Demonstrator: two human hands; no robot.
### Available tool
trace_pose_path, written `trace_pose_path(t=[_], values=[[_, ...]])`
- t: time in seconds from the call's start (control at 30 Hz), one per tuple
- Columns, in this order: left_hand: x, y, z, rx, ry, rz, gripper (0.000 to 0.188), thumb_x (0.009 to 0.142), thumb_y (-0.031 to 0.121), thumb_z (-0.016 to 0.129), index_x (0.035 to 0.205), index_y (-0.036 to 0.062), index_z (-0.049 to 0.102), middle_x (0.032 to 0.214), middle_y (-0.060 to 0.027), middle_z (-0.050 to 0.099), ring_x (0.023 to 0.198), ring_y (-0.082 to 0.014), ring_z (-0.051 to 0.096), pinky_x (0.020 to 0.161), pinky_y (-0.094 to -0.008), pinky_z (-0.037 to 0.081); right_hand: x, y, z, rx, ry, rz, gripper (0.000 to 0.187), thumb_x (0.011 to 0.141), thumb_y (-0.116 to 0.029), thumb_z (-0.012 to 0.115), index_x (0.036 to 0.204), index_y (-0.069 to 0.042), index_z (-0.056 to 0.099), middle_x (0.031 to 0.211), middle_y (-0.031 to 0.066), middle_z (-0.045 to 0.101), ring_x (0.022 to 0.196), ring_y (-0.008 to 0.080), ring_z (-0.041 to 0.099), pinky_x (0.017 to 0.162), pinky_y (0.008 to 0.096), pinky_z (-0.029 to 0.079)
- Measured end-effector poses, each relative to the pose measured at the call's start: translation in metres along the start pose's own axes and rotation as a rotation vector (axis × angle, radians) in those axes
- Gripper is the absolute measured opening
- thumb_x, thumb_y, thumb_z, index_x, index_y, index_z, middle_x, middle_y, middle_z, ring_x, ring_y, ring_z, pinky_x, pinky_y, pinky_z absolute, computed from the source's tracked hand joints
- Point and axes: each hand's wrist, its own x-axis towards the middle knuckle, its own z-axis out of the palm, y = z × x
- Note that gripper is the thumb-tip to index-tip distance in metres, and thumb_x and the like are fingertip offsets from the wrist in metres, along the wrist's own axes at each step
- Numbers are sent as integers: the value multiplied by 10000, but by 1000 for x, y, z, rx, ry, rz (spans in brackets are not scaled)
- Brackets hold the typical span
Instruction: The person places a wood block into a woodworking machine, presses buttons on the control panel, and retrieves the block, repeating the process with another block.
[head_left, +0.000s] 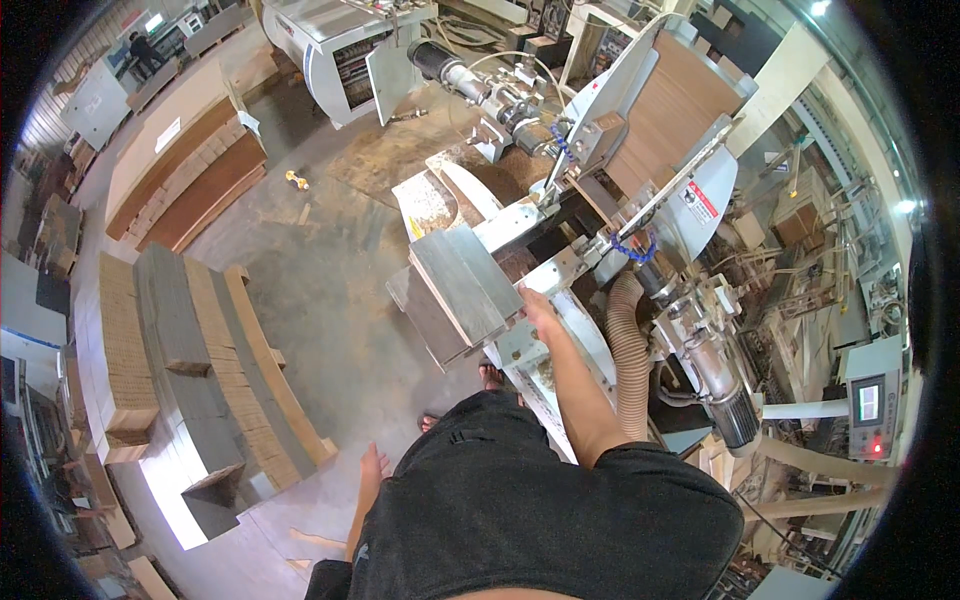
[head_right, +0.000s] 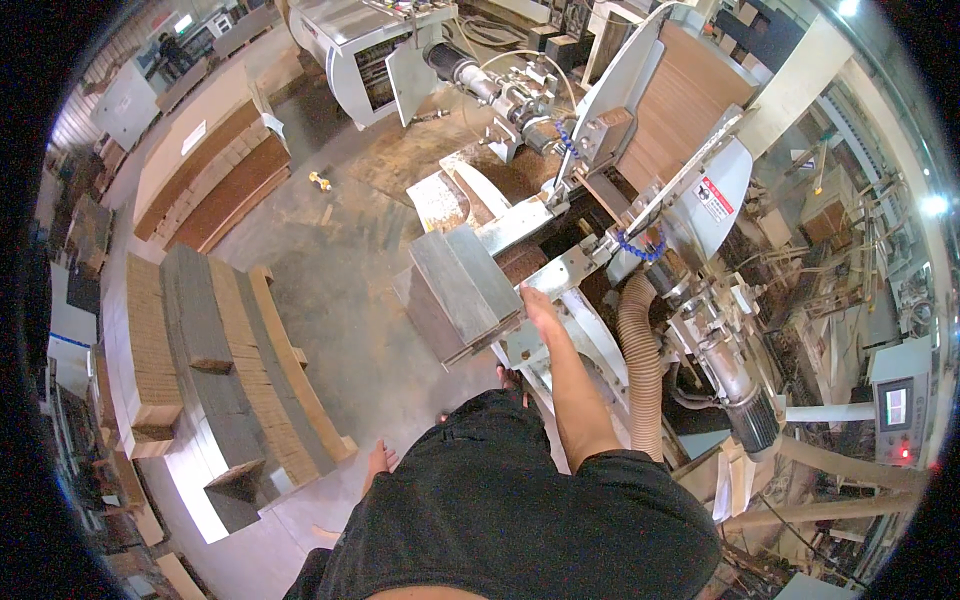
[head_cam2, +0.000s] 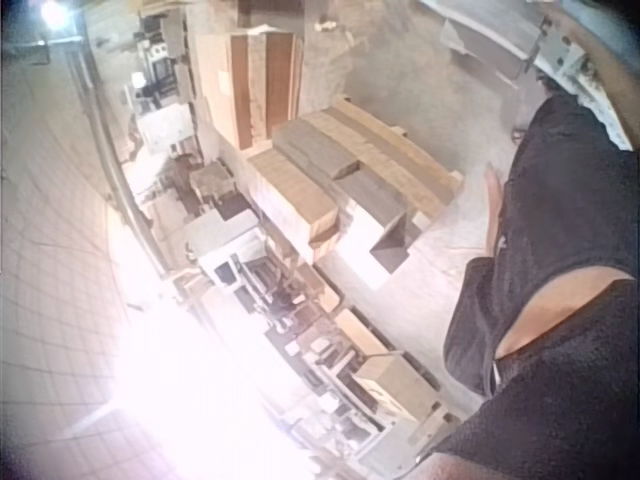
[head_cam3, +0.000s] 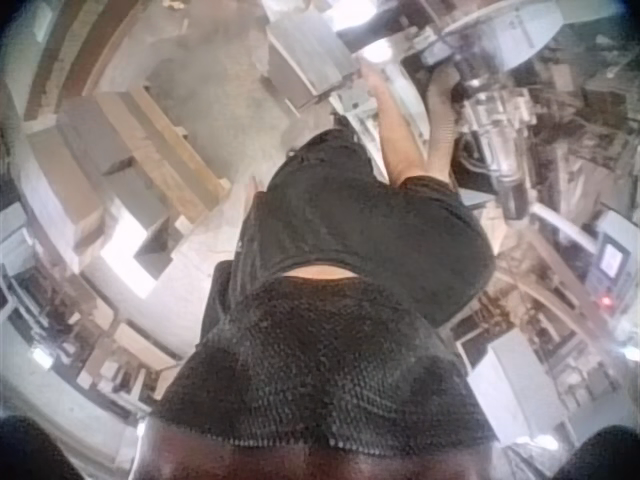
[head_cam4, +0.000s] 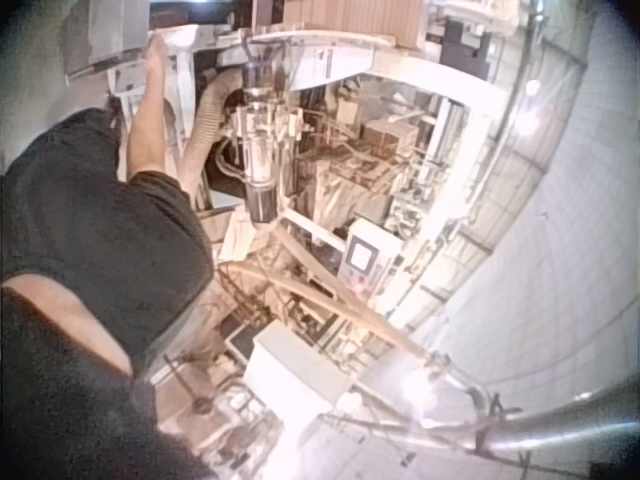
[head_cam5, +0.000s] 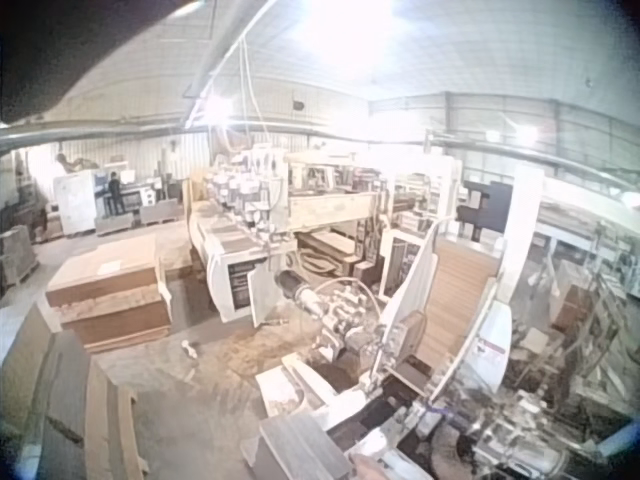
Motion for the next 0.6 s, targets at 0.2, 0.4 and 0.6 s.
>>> trace_pose_path(t=[0.2, 0.4, 0.6], values=[[-11, 34, 41, -114, 6, 64, 700, 851, 502, 472, 1340, 40, 278, 1292, -184, 432, 1163, -318, 440, 882, -512, 369, -5, -17, -4, -86, -62, 37, 419, 904, -386, 461, 1071, -25, 591, 930, 73, 609, 805, 168, 525, 734, 301, 421], [-7, 34, 67, -91, -44, -30, 641, 860, 455, 479, 1318, 29, 334, 1308, -201, 400, 1135, -317, 460, 865, -488, 405, 8, -2, -4, -44, -65, 1, 396, 898, -368, 472, 1012, -8, 592, 807, 47, 593, 682, 135, 493, 637, 290, 411], [29, -12, 54, 256, -34, 347, 562, 879, 376, 474, 1320, 50, 354, 1250, -222, 446, 1061, -313, 511, 780, -368, 492, 18, -12, -6, -73, -135, -4, 370, 890, -353, 502, 1030, -23, 595, 769, 28, 586, 638, 129, 486, 599, 276, 409]])
